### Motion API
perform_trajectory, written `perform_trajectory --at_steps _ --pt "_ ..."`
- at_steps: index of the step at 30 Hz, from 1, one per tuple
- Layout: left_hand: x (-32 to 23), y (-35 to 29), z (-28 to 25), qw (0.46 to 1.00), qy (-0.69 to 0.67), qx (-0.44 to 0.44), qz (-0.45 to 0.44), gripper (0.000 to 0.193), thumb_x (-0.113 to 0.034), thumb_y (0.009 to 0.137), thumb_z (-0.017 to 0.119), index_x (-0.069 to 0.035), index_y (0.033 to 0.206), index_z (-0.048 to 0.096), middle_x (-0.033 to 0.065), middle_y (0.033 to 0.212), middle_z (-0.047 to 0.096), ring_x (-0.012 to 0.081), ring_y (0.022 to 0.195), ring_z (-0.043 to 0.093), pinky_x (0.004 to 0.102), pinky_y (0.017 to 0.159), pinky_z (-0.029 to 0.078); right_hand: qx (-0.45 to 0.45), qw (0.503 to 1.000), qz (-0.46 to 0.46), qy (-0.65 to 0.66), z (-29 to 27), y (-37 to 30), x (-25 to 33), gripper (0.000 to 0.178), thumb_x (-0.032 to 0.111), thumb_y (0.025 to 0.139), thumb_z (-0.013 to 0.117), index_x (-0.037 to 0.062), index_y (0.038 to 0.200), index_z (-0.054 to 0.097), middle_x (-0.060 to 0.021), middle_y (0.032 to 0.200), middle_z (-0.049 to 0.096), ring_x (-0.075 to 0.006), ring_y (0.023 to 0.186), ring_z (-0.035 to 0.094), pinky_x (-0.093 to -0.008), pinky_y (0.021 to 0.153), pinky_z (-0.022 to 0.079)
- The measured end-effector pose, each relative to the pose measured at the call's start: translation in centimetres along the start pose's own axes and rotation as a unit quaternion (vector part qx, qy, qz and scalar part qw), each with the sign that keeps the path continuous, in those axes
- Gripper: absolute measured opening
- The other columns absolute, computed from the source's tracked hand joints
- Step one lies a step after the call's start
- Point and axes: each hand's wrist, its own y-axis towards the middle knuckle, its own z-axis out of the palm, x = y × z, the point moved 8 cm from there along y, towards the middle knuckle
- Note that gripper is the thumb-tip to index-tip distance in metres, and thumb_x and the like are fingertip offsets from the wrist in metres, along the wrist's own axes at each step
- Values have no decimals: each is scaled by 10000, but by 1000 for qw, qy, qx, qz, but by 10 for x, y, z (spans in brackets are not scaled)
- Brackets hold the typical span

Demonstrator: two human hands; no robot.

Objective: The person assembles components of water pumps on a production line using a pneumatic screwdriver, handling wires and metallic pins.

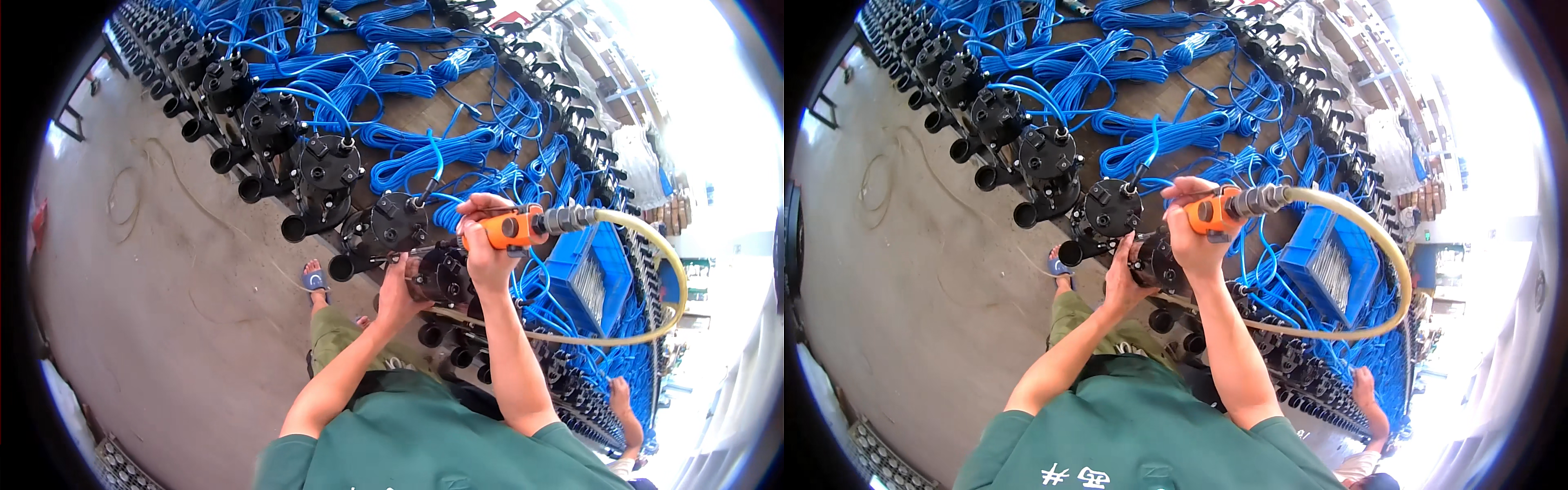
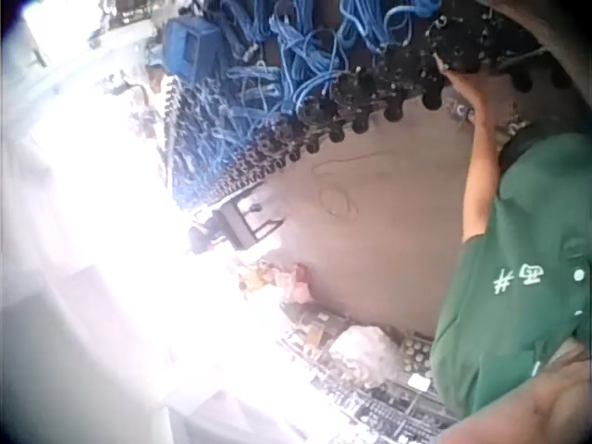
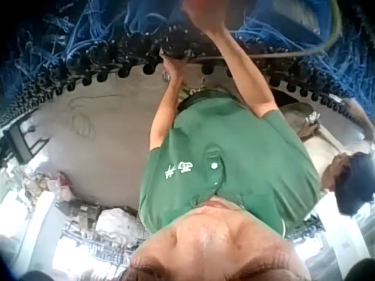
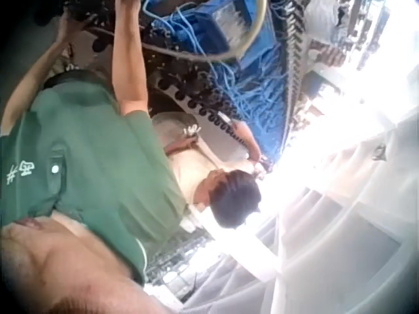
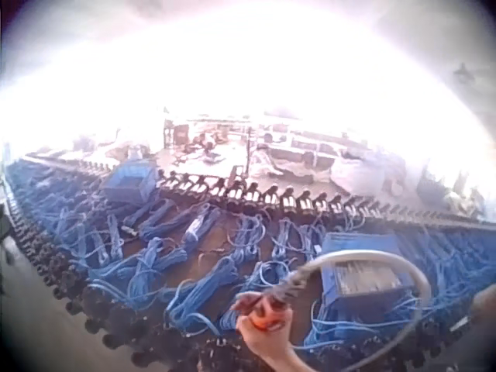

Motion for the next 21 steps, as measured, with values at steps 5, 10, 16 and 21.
perform_trajectory --at_steps 5,10,16,21 --pt "10 0 11 999 -29 22 -25 1249 -105 485 948 -27 1532 271 211 1477 452 386 1322 493 419 1093 426 -20 998 -36 42 -9 5 30 387 -63 800 588 -36 1186 600 -171 1009 694 -133 717 656 -262 618 544" --pt "-6 5 7 999 5 25 -30 1229 -88 522 949 -11 1530 250 230 1387 533 359 1229 575 413 1008 481 -77 989 -78 97 -67 -11 103 410 -47 792 548 -26 1197 609 -157 994 678 -127 687 616 -271 632 522" --pt "-16 6 9 999 33 13 -39 974 -236 592 965 -27 1357 401 162 1134 673 308 1023 683 407 842 540 -167 983 -67 47 -102 -19 56 316 -86 739 611 -14 1046 633 -104 916 695 -150 796 686 -286 651 558" --pt "-8 5 15 999 33 28 -31 749 -202 649 937 -3 1178 445 118 933 725 257 844 712 366 797 546 -125 988 -64 -61 -98 -26 42 171 -32 744 636 -38 914 646 -67 792 700 -134 749 696 -278 695 553"
